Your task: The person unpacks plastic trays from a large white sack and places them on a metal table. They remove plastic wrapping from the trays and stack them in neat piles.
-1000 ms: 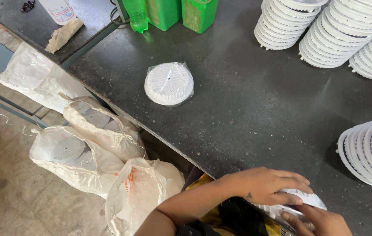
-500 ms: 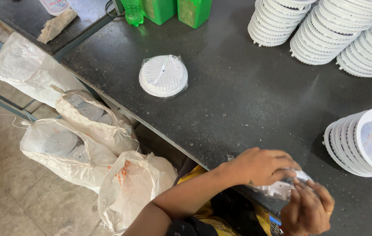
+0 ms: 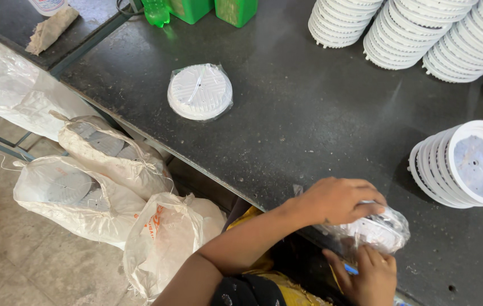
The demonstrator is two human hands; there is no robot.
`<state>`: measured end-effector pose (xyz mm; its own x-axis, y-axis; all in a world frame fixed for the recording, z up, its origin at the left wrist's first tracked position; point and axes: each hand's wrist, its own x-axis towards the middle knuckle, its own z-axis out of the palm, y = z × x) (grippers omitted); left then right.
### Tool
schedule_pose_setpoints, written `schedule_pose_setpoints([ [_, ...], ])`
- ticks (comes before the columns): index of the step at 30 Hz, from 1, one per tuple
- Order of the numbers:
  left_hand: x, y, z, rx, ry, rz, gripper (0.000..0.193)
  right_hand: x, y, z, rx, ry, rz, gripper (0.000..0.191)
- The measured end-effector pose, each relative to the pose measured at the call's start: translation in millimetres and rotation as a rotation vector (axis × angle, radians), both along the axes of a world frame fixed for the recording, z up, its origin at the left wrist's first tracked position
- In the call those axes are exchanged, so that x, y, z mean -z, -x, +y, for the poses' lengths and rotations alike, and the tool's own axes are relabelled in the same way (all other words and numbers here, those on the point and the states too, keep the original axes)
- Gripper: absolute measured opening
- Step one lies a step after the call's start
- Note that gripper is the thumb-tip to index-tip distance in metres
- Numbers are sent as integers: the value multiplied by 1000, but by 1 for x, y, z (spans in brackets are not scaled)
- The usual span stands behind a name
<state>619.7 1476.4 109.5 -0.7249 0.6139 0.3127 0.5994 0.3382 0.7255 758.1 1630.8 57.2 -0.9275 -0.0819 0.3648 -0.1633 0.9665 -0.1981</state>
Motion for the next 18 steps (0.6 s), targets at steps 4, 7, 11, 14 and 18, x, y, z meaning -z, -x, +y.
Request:
schedule_pose_setpoints([
  [4, 11, 6, 8, -71, -15, 90, 35, -28, 6, -5, -154, 46, 139, 29],
  [7, 18, 9, 3, -245, -209, 262, 29, -41, 7, -3, -230, 108, 263, 23],
  [11, 11, -5, -9, 40, -240, 564, 26, -43, 11, 2, -368, 247, 216, 21],
  [14, -2, -22, -25, 256, -161, 574, 35, -40, 16, 4, -384, 206, -14, 25],
  [18, -15, 3, -51, 430, 11, 688, 53, -52, 18, 14, -298, 152, -261, 46],
])
